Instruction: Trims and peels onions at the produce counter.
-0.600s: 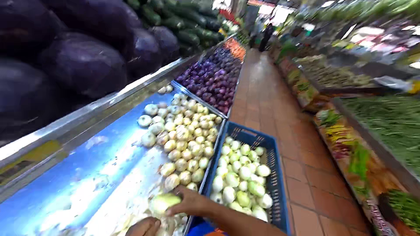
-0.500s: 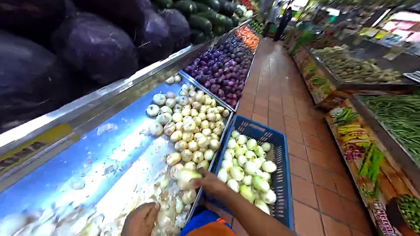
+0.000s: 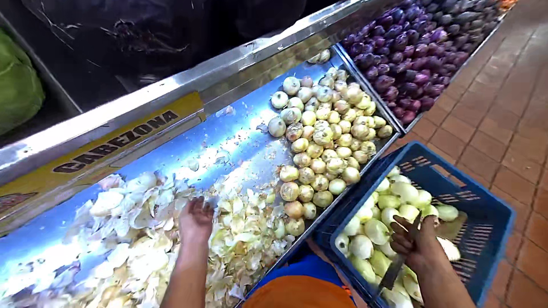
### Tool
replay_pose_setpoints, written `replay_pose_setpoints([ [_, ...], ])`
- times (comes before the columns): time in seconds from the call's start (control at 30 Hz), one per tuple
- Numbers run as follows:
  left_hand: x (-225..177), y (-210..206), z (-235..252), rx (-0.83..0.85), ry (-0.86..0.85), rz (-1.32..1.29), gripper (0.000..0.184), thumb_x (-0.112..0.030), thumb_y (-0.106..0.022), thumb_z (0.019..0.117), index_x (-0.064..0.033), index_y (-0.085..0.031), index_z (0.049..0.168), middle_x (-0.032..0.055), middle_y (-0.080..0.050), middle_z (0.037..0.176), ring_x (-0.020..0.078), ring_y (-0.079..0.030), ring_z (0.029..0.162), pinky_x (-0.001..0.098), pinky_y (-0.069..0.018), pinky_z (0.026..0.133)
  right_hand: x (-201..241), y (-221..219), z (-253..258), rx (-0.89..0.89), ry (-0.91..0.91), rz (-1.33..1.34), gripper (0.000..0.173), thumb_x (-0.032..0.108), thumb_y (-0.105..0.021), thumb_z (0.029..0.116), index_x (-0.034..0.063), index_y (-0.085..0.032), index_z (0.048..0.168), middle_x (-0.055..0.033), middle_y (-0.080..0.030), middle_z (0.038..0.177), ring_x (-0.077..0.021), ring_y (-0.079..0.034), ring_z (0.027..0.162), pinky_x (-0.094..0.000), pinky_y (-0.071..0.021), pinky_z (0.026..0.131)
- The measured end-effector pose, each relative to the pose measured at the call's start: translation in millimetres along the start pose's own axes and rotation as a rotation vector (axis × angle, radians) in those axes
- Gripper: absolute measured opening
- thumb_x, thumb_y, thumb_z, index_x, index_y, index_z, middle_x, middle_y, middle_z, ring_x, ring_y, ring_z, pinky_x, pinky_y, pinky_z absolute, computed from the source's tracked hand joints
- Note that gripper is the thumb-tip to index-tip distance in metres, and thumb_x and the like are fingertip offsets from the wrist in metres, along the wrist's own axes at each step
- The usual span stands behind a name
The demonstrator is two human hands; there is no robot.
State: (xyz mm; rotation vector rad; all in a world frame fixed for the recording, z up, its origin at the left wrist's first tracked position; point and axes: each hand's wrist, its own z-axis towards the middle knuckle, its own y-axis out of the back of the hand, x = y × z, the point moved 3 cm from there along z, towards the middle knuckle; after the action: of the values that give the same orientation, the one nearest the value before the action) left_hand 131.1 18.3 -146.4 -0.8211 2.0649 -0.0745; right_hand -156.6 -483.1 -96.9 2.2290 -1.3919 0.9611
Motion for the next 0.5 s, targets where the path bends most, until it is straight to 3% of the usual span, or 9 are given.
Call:
replay_pose_setpoints([
  [0.07,32.2,-21.3,-6.1,-0.016,0.091,0.106,0.039,-0.043,-0.035,0.1088,-0.0107,-0.05,0.126,0.005,-0.061,0.104,0.0164,-0.061,0.081,0.0375,-0.0529,0.073,-0.8,-9.8,6.9,0.09,-0.033,0.025,0.09,0.083,-0.001,0.0932,0.0189,-0.062,0.105,0.0072,-0.049,0.058,-0.0042,-0.036,0.04,-0.0213,-0.0338,0.036],
  [0.13,58.6,-41.0,-10.6,-0.002,0.104,0.295,0.045,-0.039,-0.038,0.1101,-0.0033,-0.051,0.134,0.0126,-0.063,0.119,0.0226,-0.064,0.095,0.0421,-0.0537,0.082,1.0,-21.3,9.5,0.118,-0.065,0.008,0.071,0.072,-0.014,0.1023,0.0193,-0.061,0.096,0.0066,-0.046,0.057,-0.0052,-0.036,0.04,-0.0222,-0.0344,0.036],
  [0.2,78.2,-58.6,-10.6,0.08,-0.007,0.628,0.049,-0.039,-0.043,0.1107,0.0034,-0.061,0.127,0.0167,-0.068,0.117,0.0263,-0.068,0.094,0.0452,-0.0556,0.083,2.4,-38.3,7.7,0.14,-0.09,-0.063,0.057,0.06,-0.023,0.1077,0.0193,-0.053,0.082,0.0061,-0.043,0.055,-0.0065,-0.037,0.04,-0.024,-0.0364,0.038],
  [0.27,106.6,-82.3,-13.3,0.266,-0.08,0.891,0.039,-0.03,-0.046,0.1104,0.0014,-0.065,0.122,0.0145,-0.073,0.106,0.0249,-0.072,0.088,0.0455,-0.0586,0.08,1.8,-42.3,5.0,0.148,-0.118,-0.126,0.054,0.057,-0.029,0.1089,0.0156,-0.052,0.082,0.0042,-0.044,0.057,-0.0079,-0.038,0.042,-0.0252,-0.0383,0.04],
  [0.3,121.7,-95.6,-15.8,0.359,-0.078,0.958,0.032,-0.021,-0.049,0.1092,0.0,-0.06,0.13,0.0139,-0.073,0.105,0.0239,-0.072,0.086,0.044,-0.06,0.078,0.7,-41.0,8.0,0.163,-0.148,-0.14,0.055,0.057,-0.03,0.1088,0.0136,-0.053,0.084,0.0029,-0.044,0.058,-0.0089,-0.038,0.043,-0.0256,-0.0384,0.041],
  [0.37,145.4,-120.2,-19.6,0.476,-0.029,1.022,0.036,-0.013,-0.052,0.1064,-0.0025,-0.051,0.141,0.0149,-0.071,0.113,0.0243,-0.072,0.087,0.0432,-0.0604,0.076,-0.5,-37.0,20.6,0.157,-0.214,-0.139,0.056,0.058,-0.032,0.1084,0.012,-0.053,0.084,0.0012,-0.044,0.058,-0.0109,-0.038,0.043,-0.0267,-0.0373,0.041],
  [0.5,173.0,-160.9,-23.1,0.524,-0.008,1.151,0.035,-0.017,-0.057,0.1052,-0.0055,-0.055,0.138,0.0149,-0.067,0.125,0.0256,-0.071,0.093,0.0455,-0.0601,0.079,5.4,-8.5,51.0,0.02,-0.287,-0.123,0.051,0.055,-0.037,0.1083,0.0106,-0.053,0.089,-0.0017,-0.049,0.062,-0.0132,-0.043,0.044,-0.0284,-0.0402,0.041],
])
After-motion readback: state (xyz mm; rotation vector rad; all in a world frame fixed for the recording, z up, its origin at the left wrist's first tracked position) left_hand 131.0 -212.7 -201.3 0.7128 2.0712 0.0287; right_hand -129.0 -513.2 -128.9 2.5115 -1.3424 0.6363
